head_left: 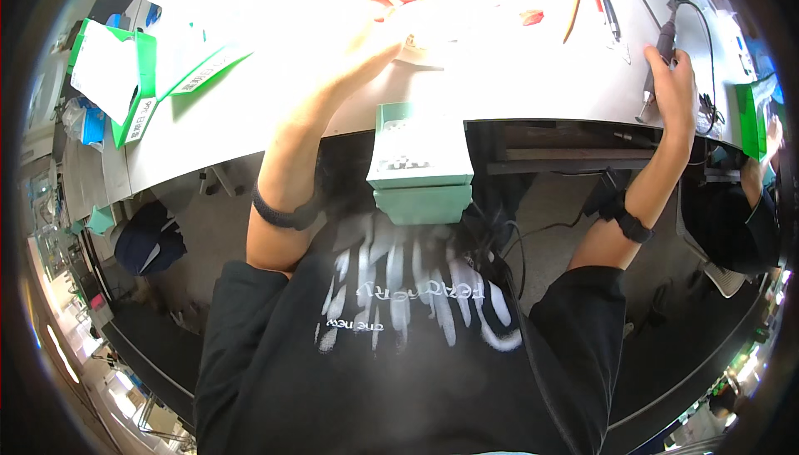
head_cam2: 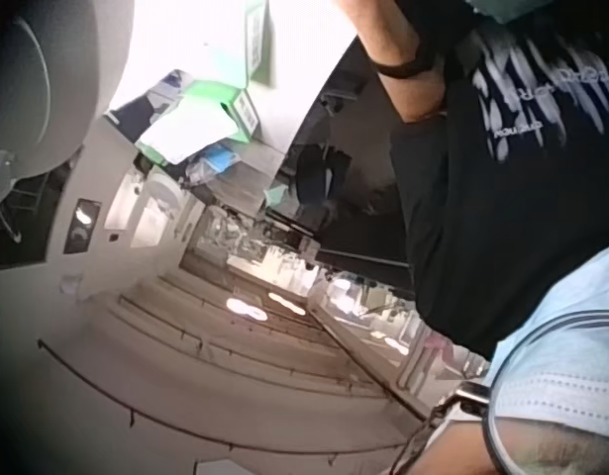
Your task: Using a hand-held rotary tool to polish and refine dental molds or dentures.
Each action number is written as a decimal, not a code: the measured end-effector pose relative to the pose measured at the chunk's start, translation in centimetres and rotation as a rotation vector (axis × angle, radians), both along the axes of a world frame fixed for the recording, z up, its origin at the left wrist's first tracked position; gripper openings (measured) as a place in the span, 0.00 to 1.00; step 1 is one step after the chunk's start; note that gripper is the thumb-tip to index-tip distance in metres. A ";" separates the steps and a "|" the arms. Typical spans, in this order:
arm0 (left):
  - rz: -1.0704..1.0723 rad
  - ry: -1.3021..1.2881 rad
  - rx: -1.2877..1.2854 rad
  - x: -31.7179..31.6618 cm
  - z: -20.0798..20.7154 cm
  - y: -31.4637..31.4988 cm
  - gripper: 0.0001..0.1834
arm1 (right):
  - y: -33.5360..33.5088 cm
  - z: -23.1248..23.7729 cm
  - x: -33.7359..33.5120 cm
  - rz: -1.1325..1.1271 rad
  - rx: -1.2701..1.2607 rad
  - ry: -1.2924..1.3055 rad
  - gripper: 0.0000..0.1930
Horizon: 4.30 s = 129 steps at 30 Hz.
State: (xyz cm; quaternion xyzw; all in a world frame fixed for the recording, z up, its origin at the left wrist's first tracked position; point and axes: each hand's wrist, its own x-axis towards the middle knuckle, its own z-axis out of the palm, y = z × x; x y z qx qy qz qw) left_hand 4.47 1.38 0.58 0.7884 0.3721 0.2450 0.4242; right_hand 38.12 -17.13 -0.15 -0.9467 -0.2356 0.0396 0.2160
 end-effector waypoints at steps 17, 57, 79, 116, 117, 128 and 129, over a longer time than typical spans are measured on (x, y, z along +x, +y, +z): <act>0.060 -0.142 -0.007 -3.4 -1.7 -1.0 0.14 | 5.1 1.6 -12.0 0.735 0.163 -0.479 0.14; -0.033 -0.481 -0.024 -2.8 1.6 -1.5 0.14 | -0.9 6.2 -17.1 0.905 0.430 0.499 0.08; 0.098 -0.615 -0.060 -3.4 -1.1 -1.5 0.11 | -2.2 -13.2 -16.3 0.197 -0.123 -0.286 0.42; 0.165 -0.571 -0.031 -3.9 -1.5 -1.0 0.12 | -4.0 -15.3 -17.1 0.328 -0.041 -0.358 0.44; 0.177 -0.577 -0.049 -3.8 -1.7 -1.0 0.12 | -4.0 -15.2 -17.2 0.335 0.036 -0.391 0.42; 0.154 -0.599 -0.042 -3.7 -1.8 -0.3 0.12 | -3.3 -15.7 -16.6 0.335 0.049 -0.386 0.44; 0.157 -0.606 -0.022 -3.7 -1.8 -0.3 0.12 | -3.3 -15.7 -16.6 0.339 0.059 -0.400 0.44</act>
